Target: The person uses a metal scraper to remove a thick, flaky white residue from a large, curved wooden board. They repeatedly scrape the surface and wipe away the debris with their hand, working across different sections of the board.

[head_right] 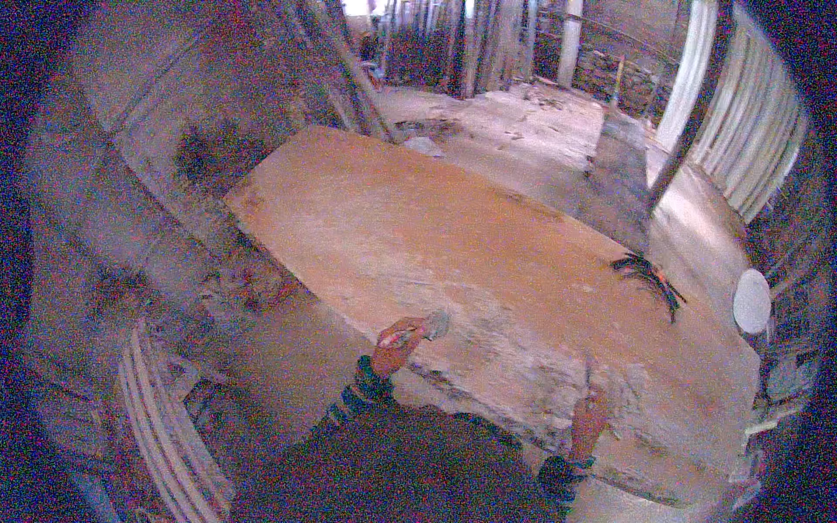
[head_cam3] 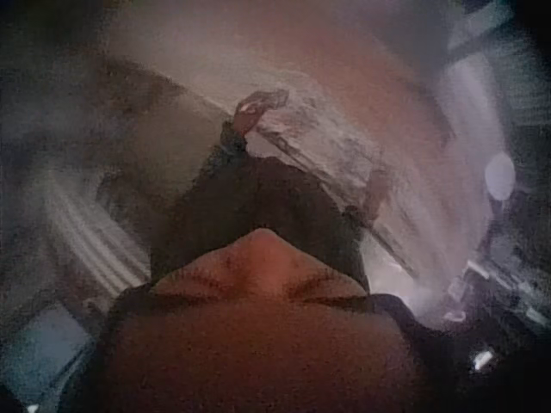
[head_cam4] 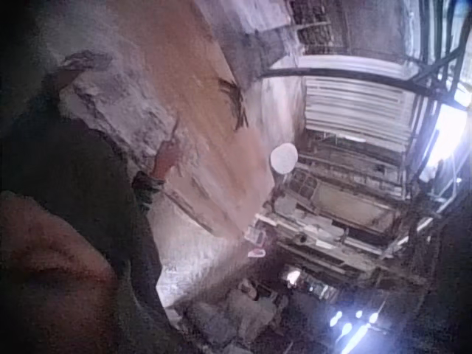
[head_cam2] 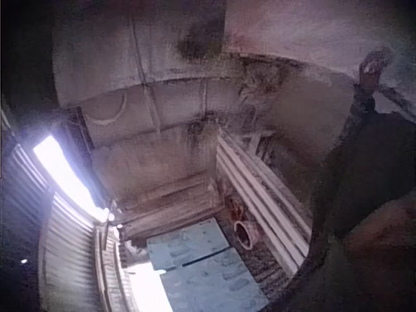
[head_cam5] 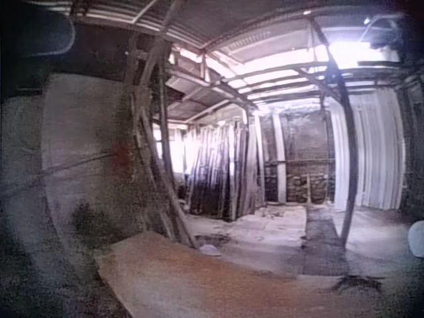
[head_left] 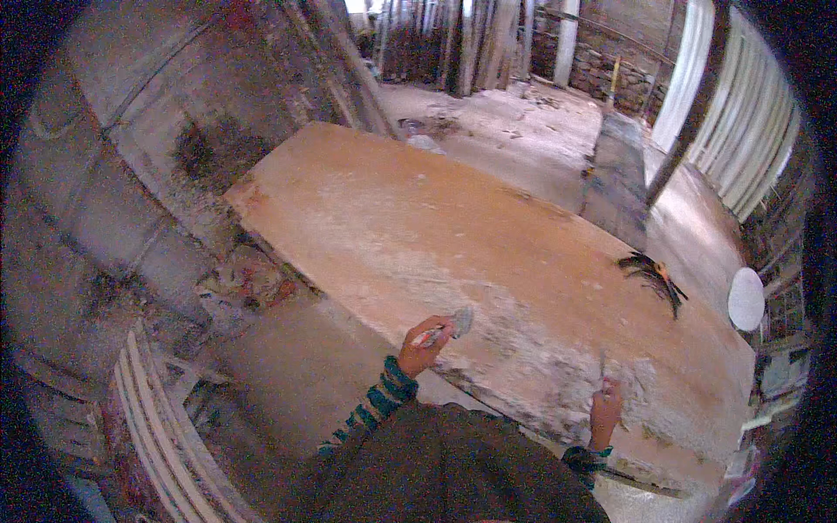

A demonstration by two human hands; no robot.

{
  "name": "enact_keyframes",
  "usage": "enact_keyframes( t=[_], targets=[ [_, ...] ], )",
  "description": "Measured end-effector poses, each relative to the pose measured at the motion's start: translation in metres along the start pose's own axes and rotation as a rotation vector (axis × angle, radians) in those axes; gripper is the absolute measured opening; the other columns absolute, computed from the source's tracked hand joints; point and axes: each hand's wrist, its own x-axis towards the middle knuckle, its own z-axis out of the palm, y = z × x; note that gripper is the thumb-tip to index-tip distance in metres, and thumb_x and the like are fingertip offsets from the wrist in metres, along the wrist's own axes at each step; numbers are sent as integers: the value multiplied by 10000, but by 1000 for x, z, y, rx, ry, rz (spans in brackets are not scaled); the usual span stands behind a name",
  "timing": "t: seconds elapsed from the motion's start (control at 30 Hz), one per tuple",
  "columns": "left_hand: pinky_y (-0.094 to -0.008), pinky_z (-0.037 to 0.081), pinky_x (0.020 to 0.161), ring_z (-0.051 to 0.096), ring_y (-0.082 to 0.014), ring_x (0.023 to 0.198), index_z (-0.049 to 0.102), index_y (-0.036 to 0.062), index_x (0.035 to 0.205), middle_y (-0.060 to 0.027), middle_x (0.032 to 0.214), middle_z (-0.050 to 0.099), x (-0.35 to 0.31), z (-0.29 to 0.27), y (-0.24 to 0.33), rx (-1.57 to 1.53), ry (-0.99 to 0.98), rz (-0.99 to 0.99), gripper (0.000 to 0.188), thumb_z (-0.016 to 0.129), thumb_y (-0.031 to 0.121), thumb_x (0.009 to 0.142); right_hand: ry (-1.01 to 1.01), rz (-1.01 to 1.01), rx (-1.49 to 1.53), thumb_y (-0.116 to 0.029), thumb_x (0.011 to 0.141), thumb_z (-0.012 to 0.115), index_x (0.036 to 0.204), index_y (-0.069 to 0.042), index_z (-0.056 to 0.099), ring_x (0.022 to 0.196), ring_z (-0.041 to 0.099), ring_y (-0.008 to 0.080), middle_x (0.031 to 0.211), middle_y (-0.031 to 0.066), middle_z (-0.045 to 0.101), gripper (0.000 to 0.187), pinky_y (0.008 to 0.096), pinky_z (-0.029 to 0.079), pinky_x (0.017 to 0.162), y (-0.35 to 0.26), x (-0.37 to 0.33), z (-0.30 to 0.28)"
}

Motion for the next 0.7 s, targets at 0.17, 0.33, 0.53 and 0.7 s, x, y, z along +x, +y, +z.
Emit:
enact_keyframes(
  t=[0.17,0.33,0.53,0.7],
  targets=[
    [-306,532,868,654,-148,973,691,16,1100,-73,1056,712,-23,-147,-28,154,256,-193,140,658,113,1004,-29,-192,230,-10,837,573,1258,-84,612,974,633,252,1142,134,654,430,346,519,806,-90,32,121],
    [-294,533,830,654,-137,946,688,22,1082,-50,1011,704,-57,-255,-67,155,422,-350,131,659,125,1006,-474,-187,247,-72,850,605,1246,-68,624,1167,611,409,1221,194,650,396,471,495,1021,-316,5,186],
    [-299,535,832,661,-156,925,687,23,1081,-68,1002,710,-38,-332,-84,228,497,-251,151,646,152,1013,-574,-395,201,-103,817,634,1211,-101,679,1135,632,383,1192,189,670,397,443,518,973,-405,11,288],
    [-350,540,838,686,-217,917,695,21,1106,-120,1058,728,-21,-426,-94,473,462,-277,194,642,182,1012,-670,-638,67,-135,809,657,1220,-133,694,1076,663,392,1212,159,670,413,450,550,923,-495,33,398]
  ],
)
